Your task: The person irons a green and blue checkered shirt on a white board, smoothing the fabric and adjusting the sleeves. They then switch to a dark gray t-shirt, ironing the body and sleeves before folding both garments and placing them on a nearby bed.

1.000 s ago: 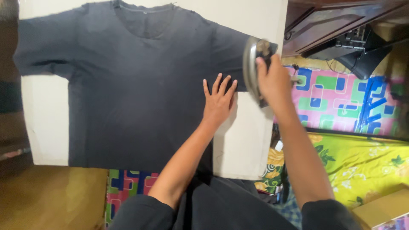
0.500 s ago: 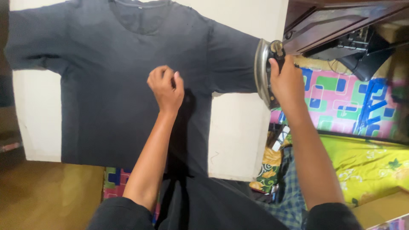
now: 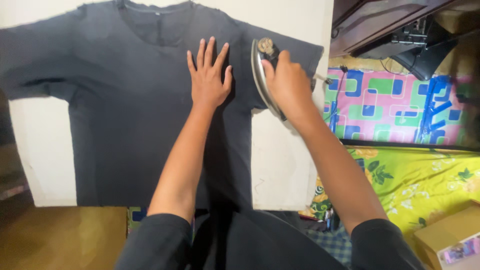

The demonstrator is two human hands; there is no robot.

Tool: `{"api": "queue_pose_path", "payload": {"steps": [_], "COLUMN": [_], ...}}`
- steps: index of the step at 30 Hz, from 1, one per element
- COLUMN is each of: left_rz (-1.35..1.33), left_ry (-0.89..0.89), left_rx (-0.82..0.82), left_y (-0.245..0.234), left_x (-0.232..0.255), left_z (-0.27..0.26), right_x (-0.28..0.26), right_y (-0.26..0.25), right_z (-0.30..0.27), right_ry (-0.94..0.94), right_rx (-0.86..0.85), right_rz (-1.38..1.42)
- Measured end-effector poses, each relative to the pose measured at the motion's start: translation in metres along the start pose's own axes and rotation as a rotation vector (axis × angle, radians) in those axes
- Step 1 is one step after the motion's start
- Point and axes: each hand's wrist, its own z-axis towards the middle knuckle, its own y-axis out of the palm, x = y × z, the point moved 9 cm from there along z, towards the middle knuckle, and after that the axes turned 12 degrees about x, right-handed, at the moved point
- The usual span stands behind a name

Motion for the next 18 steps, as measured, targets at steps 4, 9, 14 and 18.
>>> {"api": "queue_pose_path", "payload": {"steps": [4,9,14,18], "left_rz": [-0.032,-0.035,-0.1,-0.13], "left_ry": [-0.001,0.009,0.076,0.356], "left_rx": [0.149,0.168,0.077,0.007], "left_y": [0.004,0.012,0.006,0.004], "left_x": [-0.01,-0.017,-0.003,0.027], "left_z": [-0.003,-0.01,-0.006,-0.004], "right_x": [0.009,0.053,0.084,0.109], "right_y": [0.007,-0.014,-0.019,-0.036], "right_z": [-0.007,-0.008,-0.005,0.001], "right_ry": [0.02,0.15,0.13,0.181], "right_rx": [0.041,0.116,0.104,0.16], "right_rz": [-0.014,-0.017,-0.059,-0.008]}}
